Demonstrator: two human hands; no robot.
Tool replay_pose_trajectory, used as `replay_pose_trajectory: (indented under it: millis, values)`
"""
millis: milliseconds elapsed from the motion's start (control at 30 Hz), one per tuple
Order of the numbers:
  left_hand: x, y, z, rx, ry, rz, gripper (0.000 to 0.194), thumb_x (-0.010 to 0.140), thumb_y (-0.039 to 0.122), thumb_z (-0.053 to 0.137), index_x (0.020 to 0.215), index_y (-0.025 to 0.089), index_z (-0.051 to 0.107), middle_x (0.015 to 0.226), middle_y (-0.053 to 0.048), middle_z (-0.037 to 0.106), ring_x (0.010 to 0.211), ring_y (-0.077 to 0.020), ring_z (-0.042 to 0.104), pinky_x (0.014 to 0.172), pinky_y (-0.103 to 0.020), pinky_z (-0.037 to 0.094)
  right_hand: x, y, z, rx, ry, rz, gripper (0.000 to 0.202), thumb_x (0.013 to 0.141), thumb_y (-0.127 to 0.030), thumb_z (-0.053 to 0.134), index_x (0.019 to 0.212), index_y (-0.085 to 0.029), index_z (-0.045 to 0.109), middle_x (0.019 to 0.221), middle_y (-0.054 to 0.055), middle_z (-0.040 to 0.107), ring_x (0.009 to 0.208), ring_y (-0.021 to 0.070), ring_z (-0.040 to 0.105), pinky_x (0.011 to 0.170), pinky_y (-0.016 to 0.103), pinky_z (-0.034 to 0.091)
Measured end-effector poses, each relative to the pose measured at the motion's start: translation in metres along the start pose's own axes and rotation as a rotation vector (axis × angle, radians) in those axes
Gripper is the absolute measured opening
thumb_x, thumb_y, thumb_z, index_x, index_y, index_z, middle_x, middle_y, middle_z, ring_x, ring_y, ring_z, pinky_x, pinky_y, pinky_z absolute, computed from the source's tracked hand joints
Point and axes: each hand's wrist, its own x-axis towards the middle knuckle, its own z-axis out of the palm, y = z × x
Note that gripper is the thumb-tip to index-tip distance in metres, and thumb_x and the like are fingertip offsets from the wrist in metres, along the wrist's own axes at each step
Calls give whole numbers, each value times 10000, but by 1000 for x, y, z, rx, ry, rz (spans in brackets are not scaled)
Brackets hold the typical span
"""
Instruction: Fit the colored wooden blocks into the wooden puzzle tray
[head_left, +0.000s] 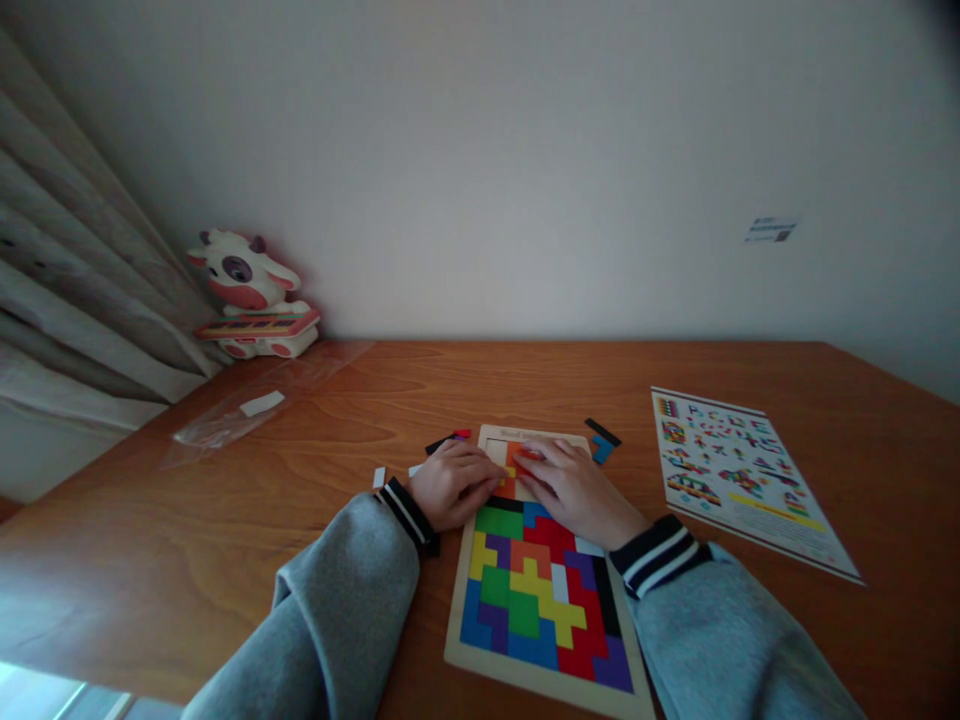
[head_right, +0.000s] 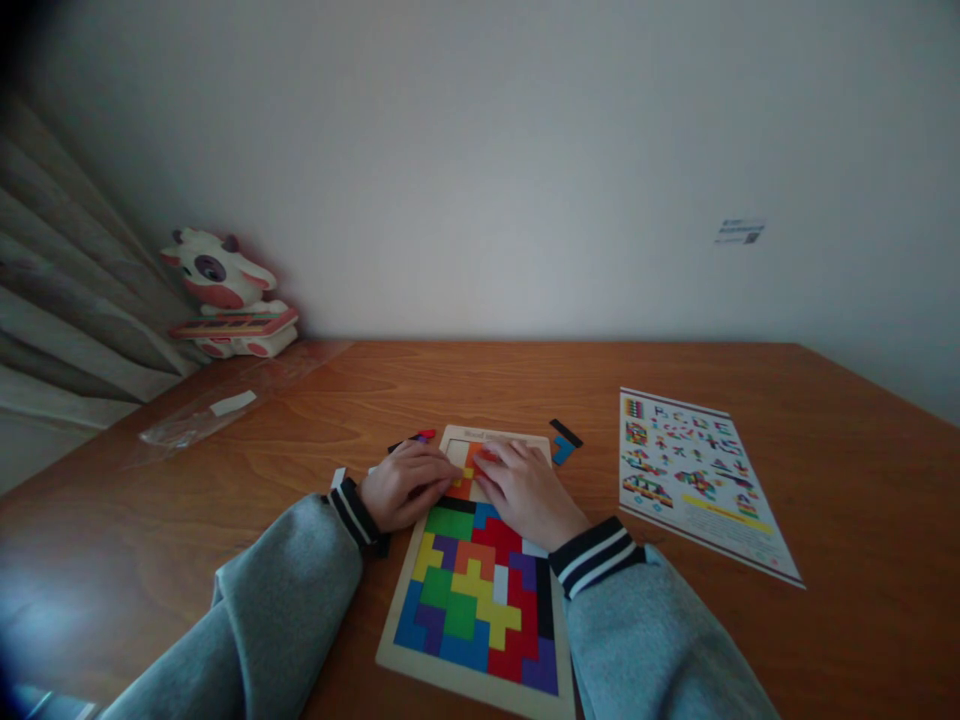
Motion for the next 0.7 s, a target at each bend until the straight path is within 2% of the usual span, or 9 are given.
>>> replay_pose_trajectory:
  millis: [133,700]
  values:
    - [1,2,-3,22,28,26,213,932,238,510,1029,193,694,892,-55,743,860,-183,675,862,-348,457,0,0,1,16,-1,2,283,954,-243,525,1190,-200,675,1208,118,636,1115,270,566,966,482,489]
    - [1,2,-4,-43,25,37,222,918,227,518,1058,191,687,966,-67,749,920,-186,693,885,-342,484,1,-1,5,103,70,17,245,918,-219,571,1123,-233,703,1148,103,637,1064,246,600,946,446,514]
